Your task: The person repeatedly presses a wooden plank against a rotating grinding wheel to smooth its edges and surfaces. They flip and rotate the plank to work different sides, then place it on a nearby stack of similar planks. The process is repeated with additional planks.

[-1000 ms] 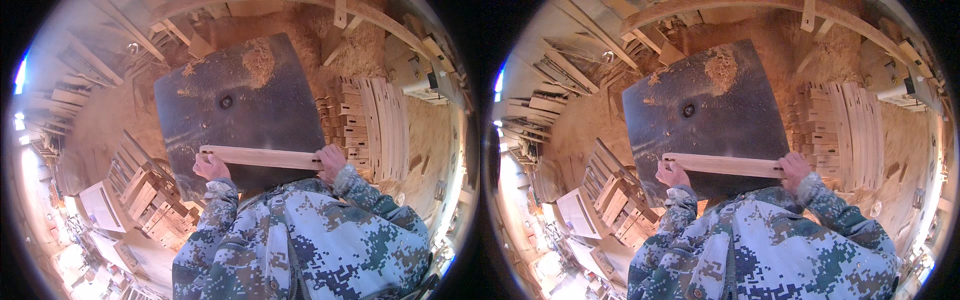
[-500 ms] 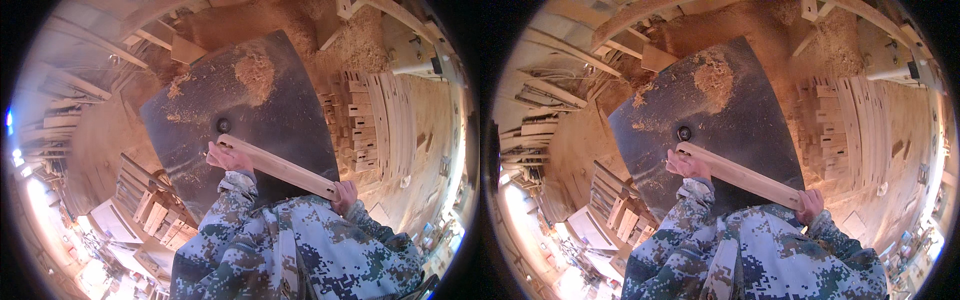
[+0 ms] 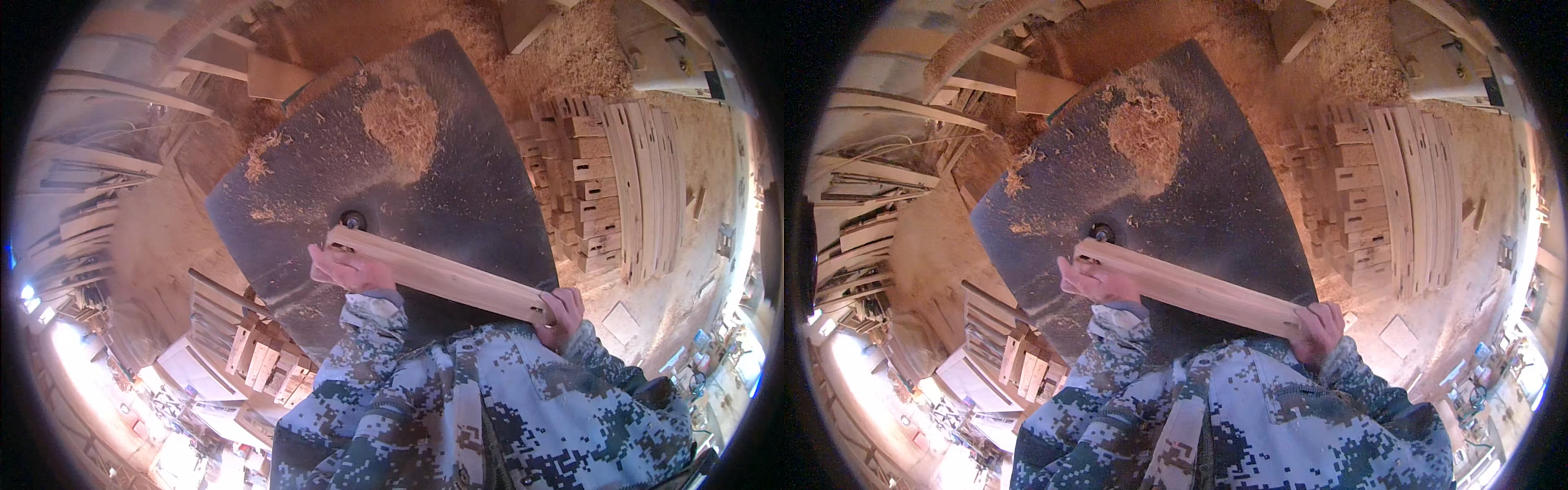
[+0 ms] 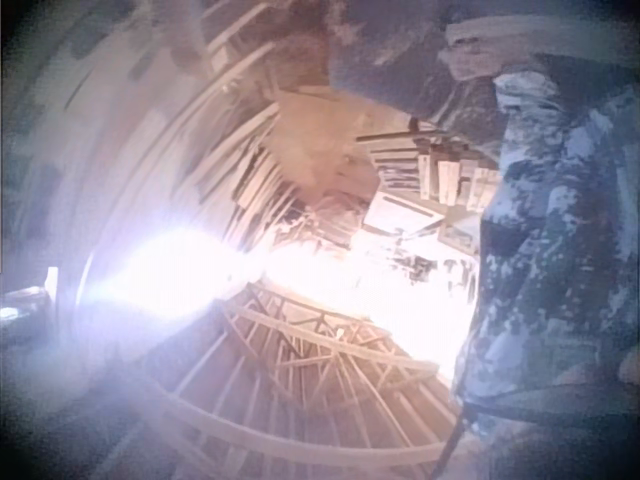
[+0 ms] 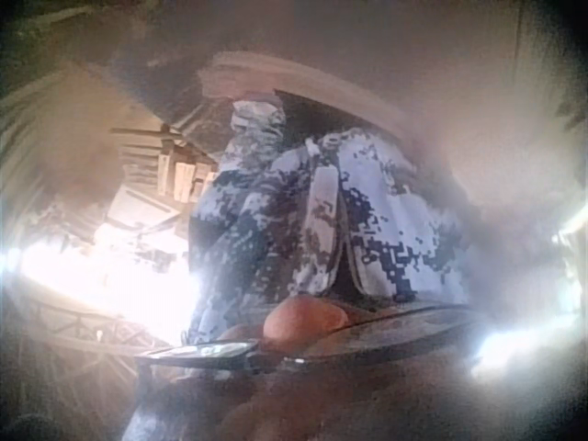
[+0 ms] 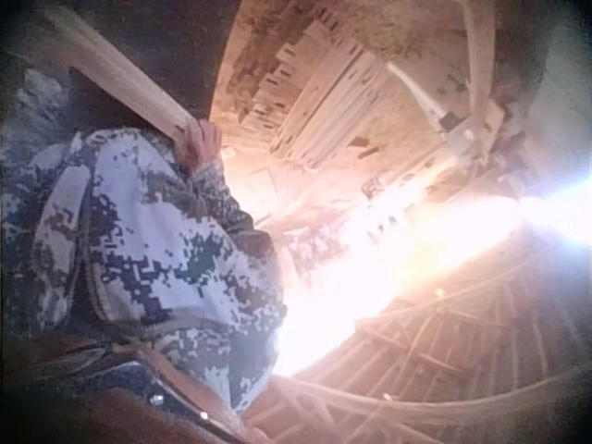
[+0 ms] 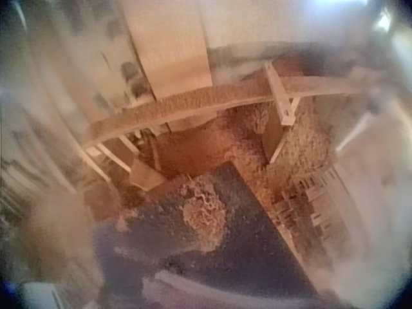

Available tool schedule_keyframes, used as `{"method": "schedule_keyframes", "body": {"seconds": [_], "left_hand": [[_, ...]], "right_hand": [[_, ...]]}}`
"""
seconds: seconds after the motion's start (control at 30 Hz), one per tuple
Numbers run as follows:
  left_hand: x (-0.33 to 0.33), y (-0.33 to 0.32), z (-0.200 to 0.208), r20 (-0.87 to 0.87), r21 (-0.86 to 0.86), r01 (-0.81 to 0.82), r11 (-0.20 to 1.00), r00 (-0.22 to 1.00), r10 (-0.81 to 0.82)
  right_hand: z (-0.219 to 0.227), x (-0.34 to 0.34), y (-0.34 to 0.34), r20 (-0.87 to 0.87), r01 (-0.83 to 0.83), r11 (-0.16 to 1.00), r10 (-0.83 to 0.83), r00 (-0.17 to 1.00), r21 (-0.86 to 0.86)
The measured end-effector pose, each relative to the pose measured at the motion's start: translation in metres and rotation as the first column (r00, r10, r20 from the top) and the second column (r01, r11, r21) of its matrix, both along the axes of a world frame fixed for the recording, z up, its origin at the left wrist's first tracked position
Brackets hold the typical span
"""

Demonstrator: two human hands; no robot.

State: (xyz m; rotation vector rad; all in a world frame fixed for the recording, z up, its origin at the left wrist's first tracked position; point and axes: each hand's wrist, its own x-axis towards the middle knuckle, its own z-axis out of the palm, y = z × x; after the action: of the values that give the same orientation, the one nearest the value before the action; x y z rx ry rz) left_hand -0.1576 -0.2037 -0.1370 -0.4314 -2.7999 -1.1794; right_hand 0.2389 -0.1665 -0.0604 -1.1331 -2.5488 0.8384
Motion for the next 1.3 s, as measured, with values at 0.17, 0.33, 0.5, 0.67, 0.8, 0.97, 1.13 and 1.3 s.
{"method": "schedule_keyframes", "body": {"seconds": [0.17,0.33,0.5,0.67,0.8,0.97,1.13,1.3], "left_hand": [[-0.059,0.008,-0.007,0.047,0.114,-0.155,0.981,0.988,0.150],[-0.143,-0.006,-0.015,-0.027,0.012,-0.308,0.951,0.951,0.309],[-0.234,-0.034,-0.005,-0.018,-0.243,-0.440,0.864,0.893,0.449],[-0.292,-0.077,0.007,0.590,0.139,-0.627,0.766,0.674,0.445],[-0.352,-0.149,0.006,0.834,0.355,-0.687,0.634,0.539,0.116],[-0.360,-0.202,-0.002,0.788,0.512,-0.701,0.495,0.613,0.053],[-0.320,-0.216,0.055,0.678,0.709,-0.586,0.391,0.720,-0.149],[-0.241,-0.171,0.098,0.482,0.876,-0.378,0.300,0.657,-0.579]], "right_hand": [[-0.006,-0.051,0.032,-0.033,-0.076,0.993,0.079,0.996,0.091],[-0.016,-0.129,0.054,-0.100,-0.115,0.979,0.133,0.986,0.166],[-0.021,-0.222,0.065,-0.222,-0.168,0.961,0.217,0.951,0.221],[-0.033,-0.323,0.063,-0.272,-0.343,0.921,0.384,0.883,0.185],[-0.037,-0.394,0.045,-0.349,-0.455,0.878,0.477,0.807,0.148],[-0.040,-0.439,0.020,-0.320,-0.543,0.826,0.560,0.764,0.149],[-0.030,-0.400,0.015,-0.268,-0.614,0.787,0.605,0.750,0.059],[-0.008,-0.309,0.018,-0.322,-0.494,0.853,0.426,0.845,-0.168]]}}
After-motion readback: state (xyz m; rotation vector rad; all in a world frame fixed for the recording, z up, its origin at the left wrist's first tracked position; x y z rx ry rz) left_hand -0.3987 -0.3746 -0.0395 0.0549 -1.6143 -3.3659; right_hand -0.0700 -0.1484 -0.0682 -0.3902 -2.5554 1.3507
